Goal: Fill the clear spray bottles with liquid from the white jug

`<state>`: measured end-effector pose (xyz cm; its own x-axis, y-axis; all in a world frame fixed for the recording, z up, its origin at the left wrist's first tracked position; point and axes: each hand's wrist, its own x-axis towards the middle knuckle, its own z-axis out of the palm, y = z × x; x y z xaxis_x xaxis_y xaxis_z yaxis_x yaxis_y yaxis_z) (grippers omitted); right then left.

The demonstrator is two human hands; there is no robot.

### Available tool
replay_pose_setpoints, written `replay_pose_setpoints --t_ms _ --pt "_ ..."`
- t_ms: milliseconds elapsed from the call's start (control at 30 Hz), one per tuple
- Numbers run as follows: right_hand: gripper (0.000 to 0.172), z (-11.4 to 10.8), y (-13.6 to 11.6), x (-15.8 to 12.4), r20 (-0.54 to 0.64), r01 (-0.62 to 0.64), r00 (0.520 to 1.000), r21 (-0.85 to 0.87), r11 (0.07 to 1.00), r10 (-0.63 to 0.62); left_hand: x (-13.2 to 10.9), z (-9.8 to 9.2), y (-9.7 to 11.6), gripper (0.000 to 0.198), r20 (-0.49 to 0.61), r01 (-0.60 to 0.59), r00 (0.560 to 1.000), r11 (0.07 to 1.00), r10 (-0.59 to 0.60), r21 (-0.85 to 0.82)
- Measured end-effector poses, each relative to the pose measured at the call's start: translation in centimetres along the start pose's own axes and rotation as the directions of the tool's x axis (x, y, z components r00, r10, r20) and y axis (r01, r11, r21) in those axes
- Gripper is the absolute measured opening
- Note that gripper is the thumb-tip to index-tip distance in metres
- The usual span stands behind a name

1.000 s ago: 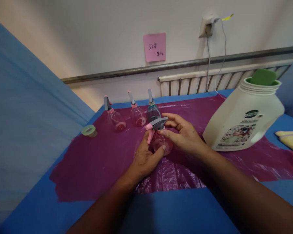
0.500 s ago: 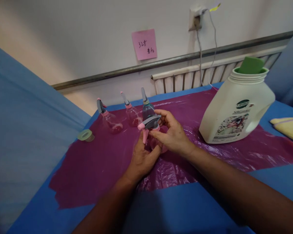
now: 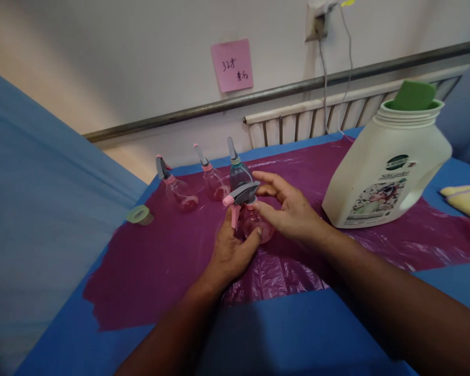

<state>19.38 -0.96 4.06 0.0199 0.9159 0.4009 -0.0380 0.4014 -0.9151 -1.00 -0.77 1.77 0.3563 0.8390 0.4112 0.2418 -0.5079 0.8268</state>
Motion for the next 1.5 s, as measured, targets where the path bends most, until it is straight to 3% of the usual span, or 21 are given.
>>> replay_pose_setpoints --t_ms 233,500,633,833,967,1067,1167,1333,1500 --pt "0.073 1.2 0.6 0.6 -0.079 0.079 0.993 -0.062 0.995 -0.084 0.4 0.2 0.4 0.063 -0.005 -0.06 0.998 0.997 0.06 -0.039" --pt "0.074 0.9 -0.3 -0.5 0.044 0.009 0.999 0.047 0.999 -0.011 0.3 0.0 0.2 0.067 0.005 -0.072 0.997 0.997 0.072 0.025" --pt "0.073 0.6 0.3 -0.2 -0.024 0.011 1.0 -0.015 1.0 -0.011 0.3 0.0 0.4 0.066 0.002 -0.013 1.0 0.999 0.013 0.036" --pt "0.074 1.8 1.2 0.6 -0.112 0.067 0.991 -0.053 0.996 -0.072 0.6 0.1 1.1 0.057 0.005 -0.038 0.999 0.999 0.038 -0.022" --pt "0.079 1.9 0.4 0.2 -0.048 0.071 0.996 -0.045 0.996 -0.073 0.5 0.0 0.8 0.058 0.003 -0.043 0.999 0.999 0.043 -0.007" --pt "0.072 1.5 -0.2 -0.3 0.038 0.045 0.998 0.0 0.999 -0.045 0.3 -0.1 0.5 0.062 0.006 -0.034 0.999 0.999 0.034 0.007" --pt "0.066 1.1 -0.3 -0.6 0.053 0.021 0.998 0.018 1.0 -0.022 0.3 -0.2 0.5 0.064 -0.002 -0.009 1.0 1.0 0.009 0.003" --pt "0.069 0.5 0.4 -0.4 0.01 -0.003 1.0 -0.035 0.999 0.004 0.5 -0.3 1.0 0.063 0.019 0.01 1.0 1.0 -0.011 0.024" --pt "0.07 0.5 1.2 0.0 -0.068 0.069 0.995 -0.134 0.989 -0.079 0.4 -0.1 0.8 0.063 0.003 0.023 1.0 1.0 -0.023 0.009"
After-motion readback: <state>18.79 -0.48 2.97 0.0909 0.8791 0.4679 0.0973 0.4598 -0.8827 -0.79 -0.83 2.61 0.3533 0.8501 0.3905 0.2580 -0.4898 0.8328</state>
